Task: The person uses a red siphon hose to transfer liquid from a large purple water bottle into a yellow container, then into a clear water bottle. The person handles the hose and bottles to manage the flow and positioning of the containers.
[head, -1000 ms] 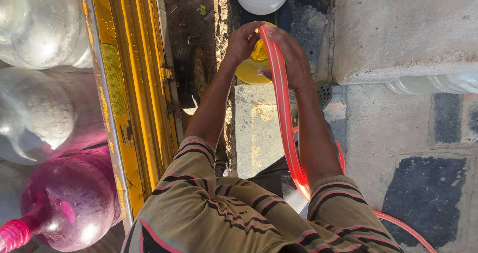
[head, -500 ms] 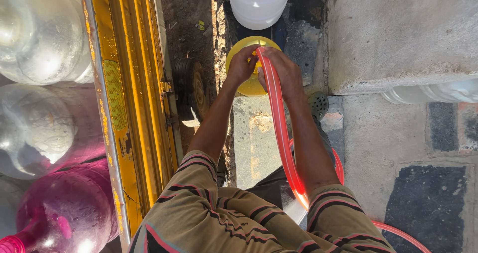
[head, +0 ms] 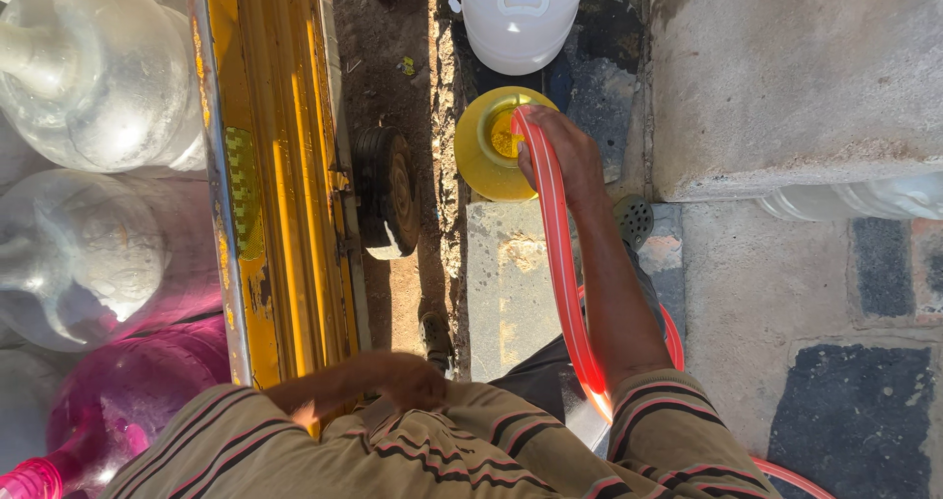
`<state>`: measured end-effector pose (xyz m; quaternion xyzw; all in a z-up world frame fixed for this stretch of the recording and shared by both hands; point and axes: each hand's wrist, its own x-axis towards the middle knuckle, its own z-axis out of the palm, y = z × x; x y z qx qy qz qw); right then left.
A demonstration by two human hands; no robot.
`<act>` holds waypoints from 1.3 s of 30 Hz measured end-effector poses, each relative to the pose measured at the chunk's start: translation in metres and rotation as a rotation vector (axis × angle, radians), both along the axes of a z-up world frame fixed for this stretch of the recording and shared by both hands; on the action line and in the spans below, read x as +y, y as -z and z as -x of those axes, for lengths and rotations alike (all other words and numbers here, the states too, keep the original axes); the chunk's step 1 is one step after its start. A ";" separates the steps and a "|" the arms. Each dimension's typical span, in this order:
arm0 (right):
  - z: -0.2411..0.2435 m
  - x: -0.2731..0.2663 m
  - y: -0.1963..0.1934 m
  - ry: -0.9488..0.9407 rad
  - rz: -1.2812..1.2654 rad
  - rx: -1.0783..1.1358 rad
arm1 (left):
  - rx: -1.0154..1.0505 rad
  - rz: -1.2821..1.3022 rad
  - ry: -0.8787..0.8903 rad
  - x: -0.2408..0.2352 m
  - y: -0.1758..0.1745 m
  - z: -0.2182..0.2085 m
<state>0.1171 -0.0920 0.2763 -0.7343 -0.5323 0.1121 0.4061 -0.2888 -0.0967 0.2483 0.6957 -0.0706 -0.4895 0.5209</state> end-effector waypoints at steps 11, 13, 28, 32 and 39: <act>0.005 -0.001 -0.007 0.007 0.038 0.030 | -0.021 -0.712 -0.703 0.054 0.018 -0.056; 0.005 0.000 -0.006 0.002 0.019 0.003 | -0.172 -0.661 -0.819 0.065 0.047 -0.088; -0.001 0.003 0.031 -0.019 0.067 0.011 | -0.649 -0.494 -1.538 0.089 0.215 -0.298; -0.003 -0.005 0.038 -0.039 0.073 0.046 | -0.676 -0.710 -1.464 0.096 0.215 -0.293; 0.003 -0.002 0.042 -0.125 0.185 0.162 | -0.730 -0.698 -1.420 0.108 0.231 -0.288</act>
